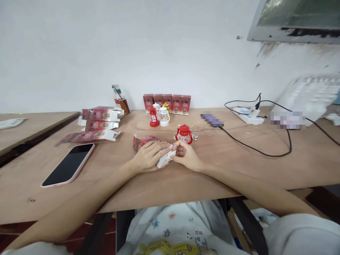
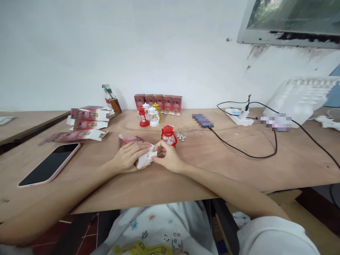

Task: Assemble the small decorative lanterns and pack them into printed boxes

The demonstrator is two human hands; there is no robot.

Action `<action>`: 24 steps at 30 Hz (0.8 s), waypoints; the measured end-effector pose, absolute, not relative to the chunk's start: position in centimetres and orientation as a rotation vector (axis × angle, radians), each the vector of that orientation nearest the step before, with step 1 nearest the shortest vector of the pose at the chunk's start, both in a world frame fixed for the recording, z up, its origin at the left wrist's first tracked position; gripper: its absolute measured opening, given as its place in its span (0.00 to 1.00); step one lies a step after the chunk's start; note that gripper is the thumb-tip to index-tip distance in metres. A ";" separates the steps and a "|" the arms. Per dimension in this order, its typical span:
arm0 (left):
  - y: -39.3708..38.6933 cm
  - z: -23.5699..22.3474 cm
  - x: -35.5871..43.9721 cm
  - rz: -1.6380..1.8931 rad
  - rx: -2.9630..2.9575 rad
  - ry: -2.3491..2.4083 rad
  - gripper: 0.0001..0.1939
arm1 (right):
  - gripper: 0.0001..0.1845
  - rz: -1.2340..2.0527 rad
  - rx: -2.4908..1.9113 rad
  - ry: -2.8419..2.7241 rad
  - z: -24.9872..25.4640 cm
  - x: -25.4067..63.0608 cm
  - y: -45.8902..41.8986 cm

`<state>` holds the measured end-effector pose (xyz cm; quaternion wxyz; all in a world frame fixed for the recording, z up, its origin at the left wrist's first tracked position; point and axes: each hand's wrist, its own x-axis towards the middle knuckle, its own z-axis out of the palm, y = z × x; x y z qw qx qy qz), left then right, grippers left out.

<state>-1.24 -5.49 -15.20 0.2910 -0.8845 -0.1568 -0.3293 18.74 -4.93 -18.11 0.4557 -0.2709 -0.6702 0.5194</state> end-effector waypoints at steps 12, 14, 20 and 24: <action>-4.4 -15.0 -2.6 -0.891 -2.424 -0.484 0.25 | 0.19 1.319 -0.671 -1.615 -17.7 19.1 -4.7; -4.6 -14.9 -2.5 -0.921 -2.399 -0.454 0.24 | 0.19 1.299 -0.660 -1.632 -17.6 19.1 -4.9; -4.9 -15.1 -2.3 -0.924 -2.378 -0.443 0.22 | 0.19 1.235 -0.618 -1.693 -18.2 18.9 -5.0; -5.0 -15.3 -2.2 -0.924 -2.369 -0.441 0.22 | 0.18 1.241 -0.614 -1.705 -18.6 18.8 -4.9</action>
